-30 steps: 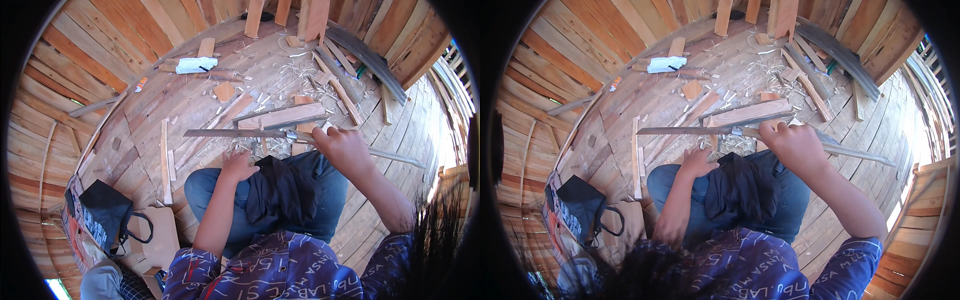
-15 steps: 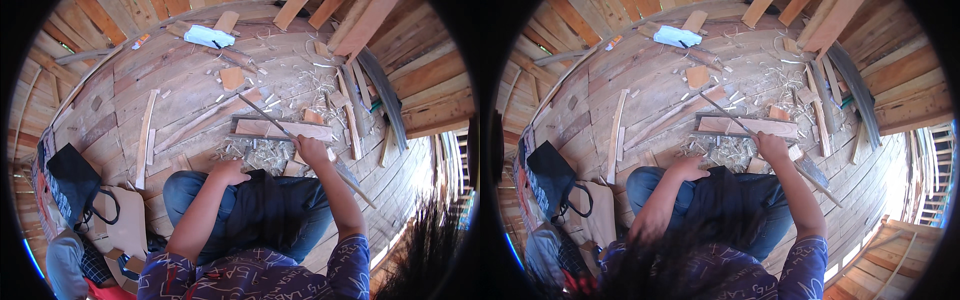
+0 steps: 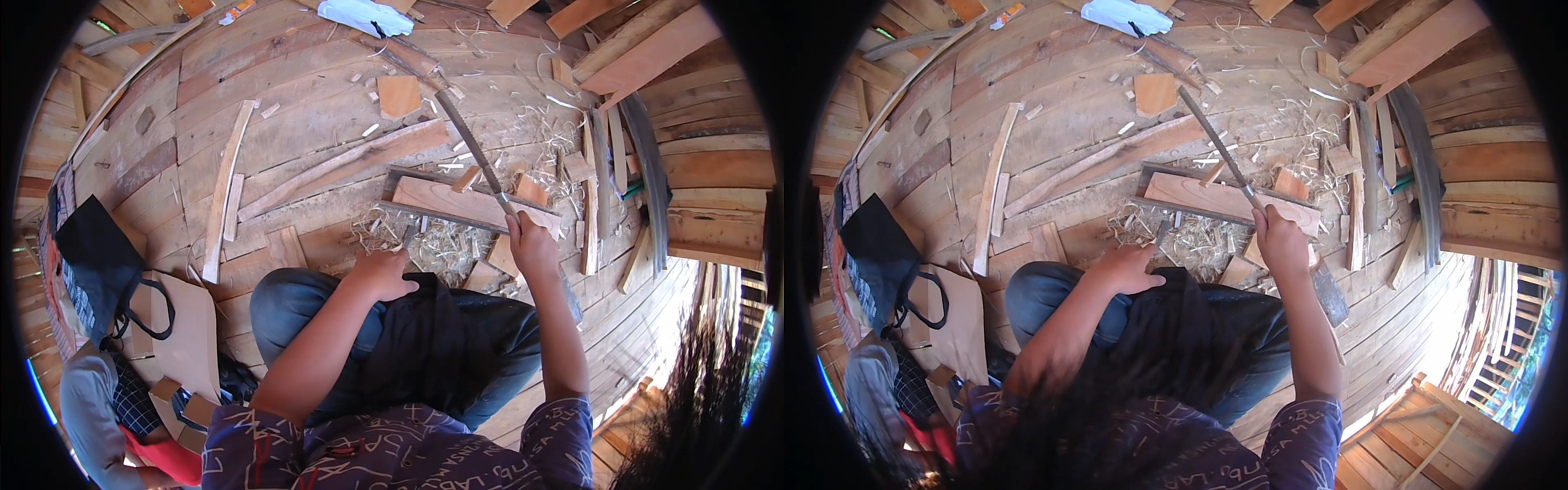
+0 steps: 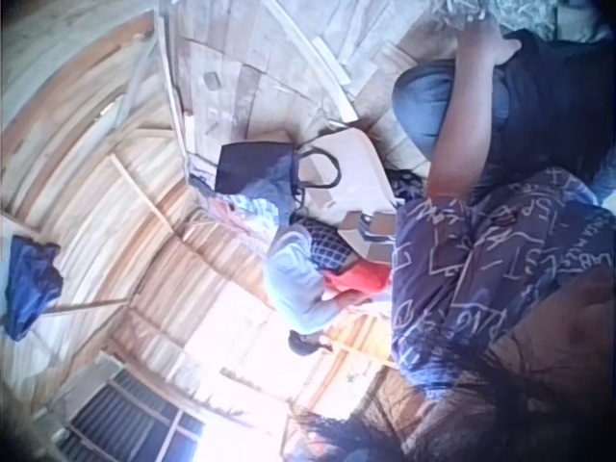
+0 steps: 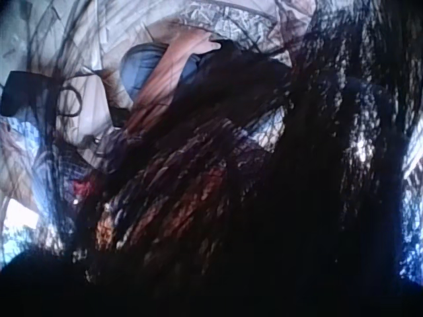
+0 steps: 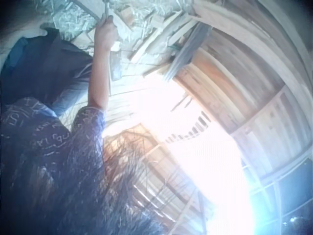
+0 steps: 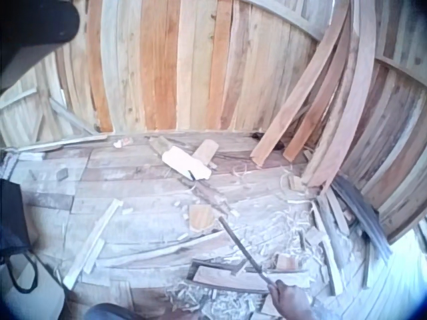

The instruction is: The person shaves a piece of wood using a blade, holding the wood by hand on a floor and repeatedly scraping the surface to thin it.

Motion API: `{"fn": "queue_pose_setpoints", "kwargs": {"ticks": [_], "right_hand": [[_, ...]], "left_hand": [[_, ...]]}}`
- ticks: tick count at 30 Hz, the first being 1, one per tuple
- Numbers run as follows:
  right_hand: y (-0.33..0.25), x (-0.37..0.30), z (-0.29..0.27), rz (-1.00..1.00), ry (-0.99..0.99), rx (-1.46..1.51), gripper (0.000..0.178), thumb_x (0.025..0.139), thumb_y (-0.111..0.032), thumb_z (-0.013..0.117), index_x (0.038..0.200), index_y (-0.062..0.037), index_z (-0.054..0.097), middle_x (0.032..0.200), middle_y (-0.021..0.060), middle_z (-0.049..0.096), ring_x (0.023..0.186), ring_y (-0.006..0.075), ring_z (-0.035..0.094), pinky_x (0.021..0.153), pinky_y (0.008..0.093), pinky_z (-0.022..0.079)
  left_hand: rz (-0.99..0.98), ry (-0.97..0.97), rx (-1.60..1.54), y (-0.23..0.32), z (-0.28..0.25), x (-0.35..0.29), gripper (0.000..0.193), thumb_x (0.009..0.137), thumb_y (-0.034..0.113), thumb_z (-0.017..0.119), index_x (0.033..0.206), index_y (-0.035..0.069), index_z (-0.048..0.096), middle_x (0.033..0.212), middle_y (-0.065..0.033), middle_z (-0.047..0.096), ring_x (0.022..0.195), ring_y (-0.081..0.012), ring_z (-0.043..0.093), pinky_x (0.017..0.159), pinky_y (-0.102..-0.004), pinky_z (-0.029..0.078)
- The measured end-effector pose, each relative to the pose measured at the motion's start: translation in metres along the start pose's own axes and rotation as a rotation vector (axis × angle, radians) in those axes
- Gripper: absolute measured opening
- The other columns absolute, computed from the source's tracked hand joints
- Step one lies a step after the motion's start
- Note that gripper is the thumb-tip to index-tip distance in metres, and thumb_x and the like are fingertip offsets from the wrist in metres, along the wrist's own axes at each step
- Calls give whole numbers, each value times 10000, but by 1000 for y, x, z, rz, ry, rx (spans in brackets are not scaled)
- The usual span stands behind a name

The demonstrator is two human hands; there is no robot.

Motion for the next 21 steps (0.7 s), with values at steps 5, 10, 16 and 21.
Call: {"fn": "queue_pose_setpoints", "kwargs": {"ticks": [5,10,16,21], "right_hand": [[21,0,28,-1,-68,-47,355,984,-371,513,895,-42,613,704,250,640,693,453,641,627,554,514],[10,3,19,-20,-69,-60,352,982,-366,516,908,-37,617,710,244,645,686,457,640,624,549,515],[3,-14,-9,53,33,64,355,977,-378,514,909,-47,622,710,229,656,690,431,658,622,536,527],[13,-13,24,-13,-142,-96,348,978,-368,511,924,-39,609,742,227,665,736,424,664,655,537,534]], "left_hand": [[39,15,-2,2,2,5,681,818,483,654,1309,35,507,1229,-185,630,1177,-356,574,1006,-570,374],[16,-1,-17,-1,1,3,677,821,484,651,1308,36,508,1237,-175,628,1182,-352,572,1005,-571,376],[-11,-5,-14,-4,3,2,685,820,493,651,1314,43,504,1281,-158,607,1226,-334,543,1036,-577,347],[-19,-31,-22,-4,2,3,726,831,495,648,1385,67,455,1309,-194,583,1233,-355,534,1053,-533,336]]}}
Point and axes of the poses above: each hand's wrist, its own x-axis towards the middle knuckle, its own z-axis out of the palm, y = z × x, the point moved 4 cm from there along x, towards the middle knuckle
